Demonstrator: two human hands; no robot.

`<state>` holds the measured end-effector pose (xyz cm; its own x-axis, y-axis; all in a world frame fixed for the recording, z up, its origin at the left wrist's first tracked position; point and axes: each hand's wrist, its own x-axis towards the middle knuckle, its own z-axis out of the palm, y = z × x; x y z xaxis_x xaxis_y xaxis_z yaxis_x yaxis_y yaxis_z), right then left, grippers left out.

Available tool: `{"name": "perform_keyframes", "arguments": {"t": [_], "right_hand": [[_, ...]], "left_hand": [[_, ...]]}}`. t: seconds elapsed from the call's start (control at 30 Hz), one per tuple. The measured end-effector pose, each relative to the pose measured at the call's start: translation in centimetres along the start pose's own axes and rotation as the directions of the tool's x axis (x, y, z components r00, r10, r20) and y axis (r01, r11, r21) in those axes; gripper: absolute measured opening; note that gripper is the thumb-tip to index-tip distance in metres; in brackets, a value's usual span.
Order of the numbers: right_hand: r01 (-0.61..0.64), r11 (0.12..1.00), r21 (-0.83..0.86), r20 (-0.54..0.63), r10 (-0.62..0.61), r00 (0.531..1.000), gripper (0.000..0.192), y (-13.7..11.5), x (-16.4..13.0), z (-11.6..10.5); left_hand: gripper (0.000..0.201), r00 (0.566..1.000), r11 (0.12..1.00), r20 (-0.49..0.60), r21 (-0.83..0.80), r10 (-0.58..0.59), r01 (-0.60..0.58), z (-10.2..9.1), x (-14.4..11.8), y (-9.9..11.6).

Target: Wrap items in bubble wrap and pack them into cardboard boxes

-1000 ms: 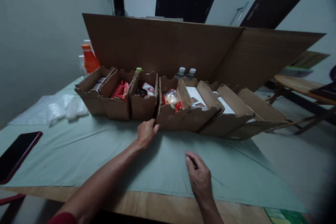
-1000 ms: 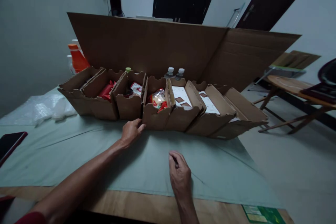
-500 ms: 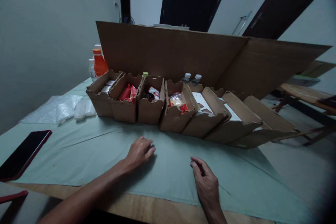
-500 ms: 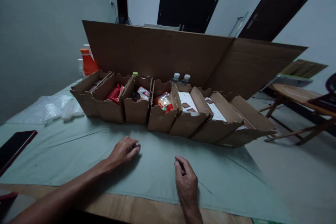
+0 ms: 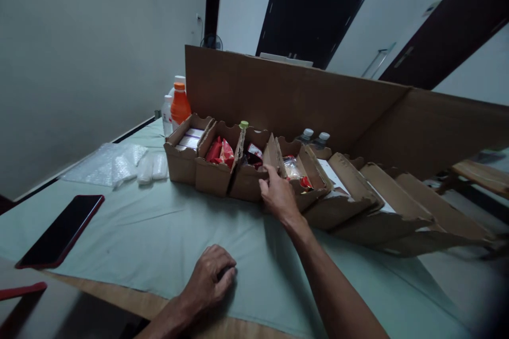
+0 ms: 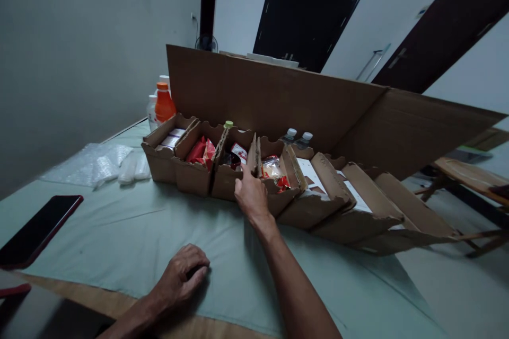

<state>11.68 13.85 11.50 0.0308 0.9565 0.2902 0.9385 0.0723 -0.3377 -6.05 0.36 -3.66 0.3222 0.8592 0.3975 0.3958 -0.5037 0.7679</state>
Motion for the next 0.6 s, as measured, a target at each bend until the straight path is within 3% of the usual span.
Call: {"name": "perform_keyframes", "arguments": {"t": [0.13, 0.23, 0.4, 0.5, 0.6], "right_hand": [[-0.003, 0.999, -0.034, -0.022, 0.003, 1.000, 0.031, -0.4, 0.6, 0.5], [0.014, 1.000, -0.025, -0.030, -0.015, 0.999, 0.025, -0.2, -1.4, 0.2], [0.129, 0.988, 0.090, -0.020, -0.128, 0.992, 0.020, 0.9, -10.1, -2.0], [0.277, 0.933, 0.230, -0.036, -0.276, 0.960, 0.019, 2.6, -16.2, -4.7], [0.332, 0.897, 0.291, -0.049, -0.333, 0.942, 0.017, 5.2, -20.3, -7.7]], "left_hand": [[0.018, 0.998, 1.000, -0.069, -0.024, 0.008, -0.010, 0.0, -0.1, -0.2], [0.017, 0.974, 0.999, -0.228, -0.045, -0.010, 0.000, -0.2, -0.1, -0.5], [0.029, 0.891, 0.992, -0.436, -0.073, -0.123, 0.101, -0.9, -0.2, -1.2], [0.035, 0.850, 0.975, -0.480, -0.138, -0.218, 0.172, -1.4, -0.4, -1.4], [0.046, 0.844, 0.955, -0.458, -0.224, -0.278, 0.194, -1.7, -0.9, -1.1]]}}
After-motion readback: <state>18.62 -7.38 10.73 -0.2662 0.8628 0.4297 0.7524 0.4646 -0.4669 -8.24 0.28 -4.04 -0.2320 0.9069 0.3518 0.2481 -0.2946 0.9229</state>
